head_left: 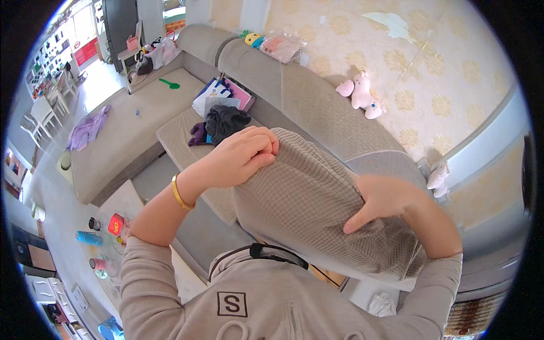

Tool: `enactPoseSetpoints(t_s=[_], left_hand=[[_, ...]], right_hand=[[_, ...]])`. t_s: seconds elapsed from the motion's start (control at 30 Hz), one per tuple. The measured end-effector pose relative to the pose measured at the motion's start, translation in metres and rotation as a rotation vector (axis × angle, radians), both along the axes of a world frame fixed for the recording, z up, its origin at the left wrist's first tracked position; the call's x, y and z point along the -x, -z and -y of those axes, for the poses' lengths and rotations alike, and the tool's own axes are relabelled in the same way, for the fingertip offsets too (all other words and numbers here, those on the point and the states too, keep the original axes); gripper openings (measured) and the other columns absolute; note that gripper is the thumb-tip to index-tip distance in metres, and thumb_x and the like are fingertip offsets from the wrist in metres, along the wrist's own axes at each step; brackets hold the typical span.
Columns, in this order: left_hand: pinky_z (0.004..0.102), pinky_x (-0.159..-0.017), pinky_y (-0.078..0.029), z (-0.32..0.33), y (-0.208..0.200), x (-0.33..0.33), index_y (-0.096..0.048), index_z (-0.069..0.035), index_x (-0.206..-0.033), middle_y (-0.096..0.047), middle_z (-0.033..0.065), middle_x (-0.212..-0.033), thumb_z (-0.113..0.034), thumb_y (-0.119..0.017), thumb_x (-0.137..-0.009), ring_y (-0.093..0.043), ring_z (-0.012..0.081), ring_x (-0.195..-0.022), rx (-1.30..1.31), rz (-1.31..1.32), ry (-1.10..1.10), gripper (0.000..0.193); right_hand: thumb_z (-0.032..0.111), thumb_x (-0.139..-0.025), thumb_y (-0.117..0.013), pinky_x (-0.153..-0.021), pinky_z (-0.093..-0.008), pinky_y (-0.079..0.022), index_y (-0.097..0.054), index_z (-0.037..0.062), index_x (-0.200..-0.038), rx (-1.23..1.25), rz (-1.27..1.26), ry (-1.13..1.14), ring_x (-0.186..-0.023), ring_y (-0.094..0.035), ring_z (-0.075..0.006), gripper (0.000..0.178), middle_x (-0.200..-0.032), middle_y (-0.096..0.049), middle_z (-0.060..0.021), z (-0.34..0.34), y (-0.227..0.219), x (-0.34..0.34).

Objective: The person repeatedly folds a large beige textured cushion by hand on a curved sofa. They lift, fold, and smooth the cushion multiple times without using any tools.

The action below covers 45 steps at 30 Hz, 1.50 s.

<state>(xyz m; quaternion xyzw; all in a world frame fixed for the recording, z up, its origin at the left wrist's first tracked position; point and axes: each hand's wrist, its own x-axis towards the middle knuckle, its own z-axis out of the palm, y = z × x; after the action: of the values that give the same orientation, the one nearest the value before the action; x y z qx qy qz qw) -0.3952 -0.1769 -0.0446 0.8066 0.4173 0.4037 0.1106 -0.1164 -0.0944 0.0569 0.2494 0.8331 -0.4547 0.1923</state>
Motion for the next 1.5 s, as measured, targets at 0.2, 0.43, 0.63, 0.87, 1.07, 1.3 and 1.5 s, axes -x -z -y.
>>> enactPoseSetpoints(t_s=[0.2, 0.43, 0.63, 0.87, 1.07, 1.3, 1.5], left_hand=[[0.0375, -0.082, -0.040, -0.014, -0.008, -0.010, -0.050, -0.005, -0.086, -0.052, 0.0096, -0.089, -0.015, -0.057, -0.086, -0.052, 0.0261, -0.088, -0.073, -0.250, -0.191, 0.012], [0.0379, -0.085, -0.040, -0.061, -0.004, -0.065, -0.057, -0.009, -0.109, -0.058, 0.0087, -0.099, -0.038, -0.049, -0.090, -0.056, 0.0271, -0.095, -0.275, -0.463, -0.244, 0.036], [0.0397, -0.087, -0.040, -0.060, -0.018, -0.054, -0.060, -0.008, -0.111, -0.064, 0.0107, -0.097, -0.039, -0.047, -0.091, -0.058, 0.0268, -0.095, 0.080, -0.346, 0.009, 0.039], [0.0405, -0.083, -0.040, -0.070, -0.015, -0.048, -0.060, -0.007, -0.112, -0.063, 0.0130, -0.092, -0.035, -0.043, -0.093, -0.057, 0.0304, -0.090, 0.050, -0.283, 0.044, 0.038], [0.0405, -0.087, -0.040, -0.081, -0.023, -0.052, -0.060, -0.009, -0.112, -0.065, 0.0125, -0.098, -0.039, -0.034, -0.096, -0.059, 0.0279, -0.095, 0.149, -0.367, 0.020, 0.042], [0.0395, -0.087, -0.040, -0.086, -0.020, -0.049, -0.058, -0.007, -0.112, -0.062, 0.0113, -0.106, -0.040, -0.052, -0.088, -0.057, 0.0291, -0.099, 0.082, -0.302, 0.088, 0.042], [0.0373, -0.090, -0.040, -0.112, -0.025, -0.037, -0.055, -0.002, -0.111, -0.053, 0.0162, -0.118, -0.047, -0.076, -0.066, -0.055, 0.0288, -0.101, 0.091, -0.161, 0.491, 0.067]], right_hand=[[0.007, -0.080, -0.065, -0.090, -0.0310, -0.044, -0.050, -0.0054, -0.121, 0.352, -0.361, 0.552, -0.102, -0.056, -0.0200, 0.045, -0.113, -0.059, -0.0096, 0.021, 0.030, -0.007], [0.024, -0.083, -0.065, -0.081, -0.0287, -0.046, -0.055, -0.0058, -0.113, 0.241, -0.100, 0.419, -0.095, -0.059, -0.0157, 0.043, -0.105, -0.062, -0.0120, 0.016, 0.027, -0.006], [0.035, -0.075, -0.072, -0.079, -0.0280, -0.046, -0.057, -0.0030, -0.109, -0.218, -0.125, -0.005, -0.088, -0.060, -0.0151, 0.053, -0.099, -0.065, -0.0102, 0.017, 0.022, -0.010], [0.013, -0.081, -0.064, -0.082, -0.0259, -0.045, -0.063, -0.0023, -0.103, -0.114, -0.471, 0.419, -0.087, -0.060, -0.0107, 0.027, -0.096, -0.068, -0.0064, 0.000, -0.004, 0.001], [0.015, -0.079, -0.066, -0.073, -0.0255, -0.045, -0.068, -0.0002, -0.093, -0.208, -0.507, 0.472, -0.077, -0.058, -0.0090, 0.020, -0.082, -0.068, -0.0055, -0.013, -0.002, 0.024], [0.021, -0.075, -0.070, -0.068, -0.0292, -0.046, -0.067, 0.0029, -0.094, -0.307, -0.344, 0.372, -0.070, -0.060, -0.0150, 0.026, -0.075, -0.066, -0.0092, -0.068, 0.044, 0.007], [0.022, -0.074, -0.072, -0.069, -0.0299, -0.046, -0.067, 0.0035, -0.094, -0.415, -0.335, 0.267, -0.070, -0.059, -0.0147, 0.027, -0.076, -0.066, -0.0085, -0.064, 0.038, 0.014]])
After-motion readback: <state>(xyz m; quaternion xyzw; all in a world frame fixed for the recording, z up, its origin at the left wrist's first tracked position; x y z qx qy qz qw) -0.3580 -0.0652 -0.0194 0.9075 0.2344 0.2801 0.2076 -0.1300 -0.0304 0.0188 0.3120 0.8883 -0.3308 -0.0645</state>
